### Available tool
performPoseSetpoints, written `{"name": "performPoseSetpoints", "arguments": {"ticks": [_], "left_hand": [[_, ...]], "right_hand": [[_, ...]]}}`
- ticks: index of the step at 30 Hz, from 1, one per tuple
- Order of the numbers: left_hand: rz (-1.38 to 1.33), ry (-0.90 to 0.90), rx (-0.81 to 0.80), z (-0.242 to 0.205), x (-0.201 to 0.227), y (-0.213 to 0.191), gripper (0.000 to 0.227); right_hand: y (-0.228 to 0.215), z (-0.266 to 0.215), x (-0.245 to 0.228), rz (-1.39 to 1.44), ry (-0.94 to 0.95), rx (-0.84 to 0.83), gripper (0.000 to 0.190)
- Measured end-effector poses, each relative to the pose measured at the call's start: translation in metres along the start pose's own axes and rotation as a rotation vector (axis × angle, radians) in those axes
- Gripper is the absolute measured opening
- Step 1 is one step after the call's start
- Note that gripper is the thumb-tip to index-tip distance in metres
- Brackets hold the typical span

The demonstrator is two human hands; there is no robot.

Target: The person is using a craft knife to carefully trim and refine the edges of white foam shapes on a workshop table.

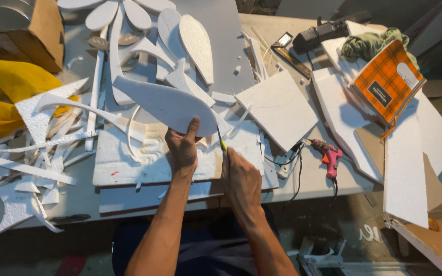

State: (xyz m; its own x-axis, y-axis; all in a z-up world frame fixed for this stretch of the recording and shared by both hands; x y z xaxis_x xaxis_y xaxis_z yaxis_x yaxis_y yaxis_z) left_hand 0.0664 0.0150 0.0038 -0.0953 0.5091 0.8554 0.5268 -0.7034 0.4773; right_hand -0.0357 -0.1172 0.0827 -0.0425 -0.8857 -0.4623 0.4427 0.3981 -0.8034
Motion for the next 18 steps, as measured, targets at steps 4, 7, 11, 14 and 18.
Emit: {"name": "performPoseSetpoints", "arguments": {"ticks": [4,7,11,14,18], "left_hand": [[-0.031,-0.01,0.038,-0.003,0.013,0.001,0.04],[-0.026,-0.028,0.039,-0.005,0.013,0.0,0.042],[-0.015,-0.014,-0.02,0.001,-0.001,-0.001,0.039],[-0.013,-0.006,-0.044,0.004,-0.007,0.001,0.039],[-0.03,-0.006,-0.017,0.004,-0.004,0.0,0.04]], "right_hand": [[0.003,-0.009,0.014,0.05,0.163,-0.04,0.028],[0.001,0.005,0.026,0.099,0.256,0.003,0.03],[-0.006,0.032,0.008,0.093,-0.022,0.103,0.024],[-0.007,0.041,-0.001,0.071,-0.081,0.089,0.023],[-0.007,0.04,-0.007,0.021,-0.127,0.075,0.021]]}}
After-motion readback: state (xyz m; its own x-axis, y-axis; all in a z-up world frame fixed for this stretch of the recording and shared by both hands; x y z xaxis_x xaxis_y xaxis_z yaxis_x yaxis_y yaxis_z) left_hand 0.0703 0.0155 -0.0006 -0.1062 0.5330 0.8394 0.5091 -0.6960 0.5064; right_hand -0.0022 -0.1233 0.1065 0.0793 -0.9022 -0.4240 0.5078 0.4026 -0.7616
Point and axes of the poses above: each hand's wrist, its own z-axis towards the middle knuckle, its own y-axis out of the palm, x = y × z, the point moved 7 cm from there along z, towards the middle knuckle, and after that the axes turned 13 degrees about x, right-handed, at the moved point
